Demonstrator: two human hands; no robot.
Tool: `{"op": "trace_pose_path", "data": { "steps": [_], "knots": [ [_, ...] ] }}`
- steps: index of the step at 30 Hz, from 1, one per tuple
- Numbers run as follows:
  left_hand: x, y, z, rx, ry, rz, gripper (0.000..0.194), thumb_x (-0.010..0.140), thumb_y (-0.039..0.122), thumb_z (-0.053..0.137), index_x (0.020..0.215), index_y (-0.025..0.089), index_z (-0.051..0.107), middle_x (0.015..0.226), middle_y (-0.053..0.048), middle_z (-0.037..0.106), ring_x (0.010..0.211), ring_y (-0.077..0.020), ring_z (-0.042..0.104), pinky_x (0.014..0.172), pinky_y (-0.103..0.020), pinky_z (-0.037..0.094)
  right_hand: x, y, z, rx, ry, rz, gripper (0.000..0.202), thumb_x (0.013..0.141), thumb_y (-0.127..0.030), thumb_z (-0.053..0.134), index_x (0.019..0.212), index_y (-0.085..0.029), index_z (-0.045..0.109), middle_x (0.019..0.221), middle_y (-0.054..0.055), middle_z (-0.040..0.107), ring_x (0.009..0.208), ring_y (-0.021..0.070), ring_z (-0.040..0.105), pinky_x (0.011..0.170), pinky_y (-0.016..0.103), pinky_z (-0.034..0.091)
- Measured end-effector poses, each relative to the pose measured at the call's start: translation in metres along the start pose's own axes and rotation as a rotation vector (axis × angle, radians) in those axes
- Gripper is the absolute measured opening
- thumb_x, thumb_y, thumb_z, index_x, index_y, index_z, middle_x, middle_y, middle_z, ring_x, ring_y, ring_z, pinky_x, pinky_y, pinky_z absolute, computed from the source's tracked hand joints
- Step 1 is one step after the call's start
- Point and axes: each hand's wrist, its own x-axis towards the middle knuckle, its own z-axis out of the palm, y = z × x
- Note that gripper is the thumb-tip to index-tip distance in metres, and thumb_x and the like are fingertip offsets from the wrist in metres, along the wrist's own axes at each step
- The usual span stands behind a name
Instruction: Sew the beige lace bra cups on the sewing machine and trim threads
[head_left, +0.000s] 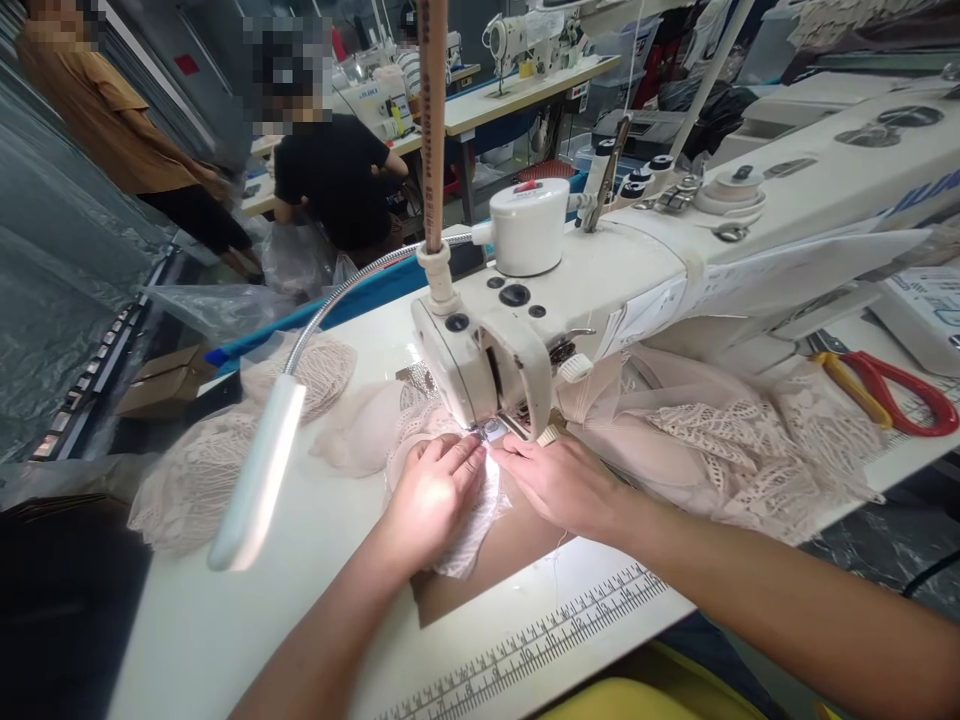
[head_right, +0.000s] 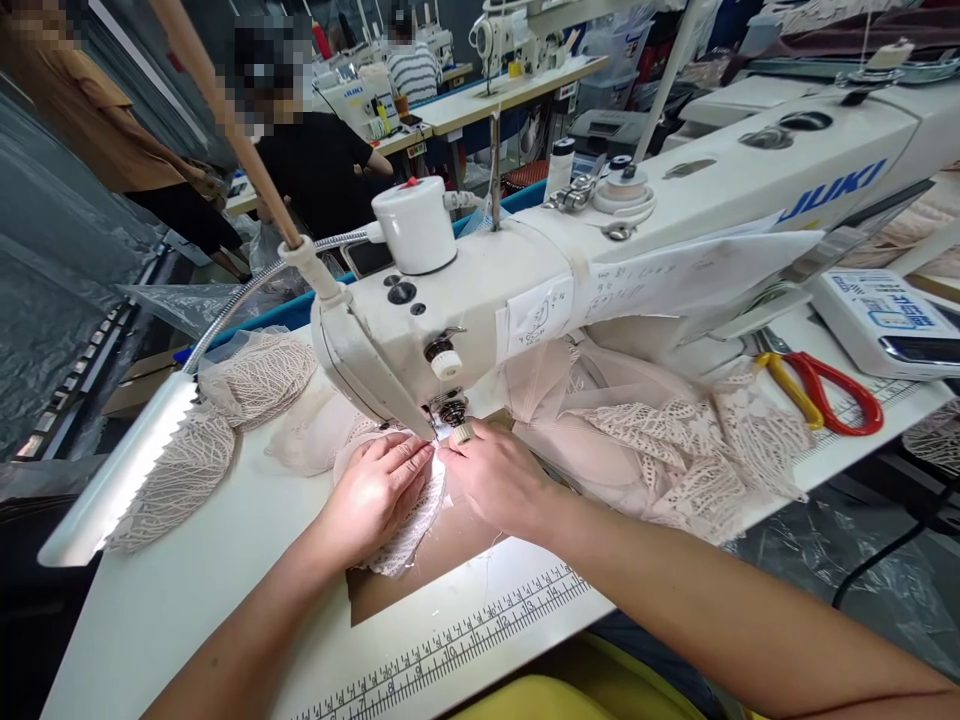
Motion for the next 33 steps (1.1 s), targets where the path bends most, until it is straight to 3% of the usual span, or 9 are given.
{"op": "trace_pose_path", "data": {
  "steps": [11, 17, 21, 24, 28, 33],
  "knots": [
    [-0.002, -0.006, 0.002, 0.049, 0.008, -0.062, 0.039, 0.094, 0.028, 0.041, 0.127, 0.012, 0.055, 0.132, -0.01, 0.057, 0.115, -0.0304, 0.049, 0.09, -0.047, 0.044, 0.005, -0.002, -0.004, -0.003, -0.053, 0.012, 0.026, 0.087, -0.01, 0.045, 0.104, -0.015, 0.064, 0.084, 0.004, 0.059, 0.062, 0.0121, 0.039, 0.054, 0.027, 0.025],
    [-0.006, -0.008, 0.004, 0.073, 0.034, -0.078, 0.037, 0.094, 0.026, 0.041, 0.126, 0.014, 0.055, 0.133, -0.012, 0.055, 0.116, -0.0316, 0.049, 0.089, -0.048, 0.044, 0.004, 0.001, -0.004, 0.012, -0.02, -0.003, 0.028, 0.087, -0.009, 0.044, 0.104, -0.016, 0.065, 0.083, 0.003, 0.059, 0.061, 0.012, 0.038, 0.054, 0.027, 0.025],
    [-0.012, -0.007, -0.006, -0.003, 0.024, -0.027, 0.036, 0.092, 0.03, 0.044, 0.123, 0.015, 0.056, 0.133, -0.014, 0.052, 0.115, -0.0308, 0.049, 0.089, -0.046, 0.044, 0.001, 0.005, -0.003, 0.069, 0.05, -0.032, 0.028, 0.086, -0.009, 0.042, 0.099, -0.016, 0.066, 0.074, 0.003, 0.057, 0.063, 0.0132, 0.04, 0.056, 0.027, 0.027],
    [-0.015, -0.002, -0.014, -0.12, -0.035, -0.037, 0.037, 0.088, 0.036, 0.051, 0.117, 0.015, 0.058, 0.117, -0.014, 0.059, 0.097, -0.0256, 0.056, 0.08, -0.039, 0.048, 0.0, 0.006, -0.003, 0.08, 0.069, -0.025, 0.026, 0.084, -0.007, 0.043, 0.092, -0.016, 0.066, 0.071, 0.002, 0.057, 0.065, 0.0138, 0.041, 0.058, 0.026, 0.027],
    [-0.015, 0.004, -0.014, -0.141, -0.049, -0.106, 0.025, 0.092, 0.029, 0.043, 0.082, 0.016, 0.062, 0.076, -0.007, 0.06, 0.071, -0.0194, 0.054, 0.062, -0.032, 0.046, -0.001, 0.006, -0.003, 0.073, 0.058, -0.021, 0.025, 0.082, -0.006, 0.044, 0.088, -0.016, 0.066, 0.07, 0.002, 0.056, 0.062, 0.0134, 0.038, 0.056, 0.027, 0.025],
    [-0.013, -0.001, -0.013, -0.297, -0.051, -0.144, 0.028, 0.093, 0.024, 0.039, 0.072, 0.017, 0.057, 0.069, -0.004, 0.057, 0.065, -0.0154, 0.052, 0.06, -0.027, 0.044, -0.001, 0.006, -0.003, 0.073, 0.054, -0.026, 0.025, 0.084, -0.006, 0.042, 0.086, -0.015, 0.066, 0.069, 0.002, 0.054, 0.062, 0.0134, 0.037, 0.056, 0.027, 0.024]
  ]
}}
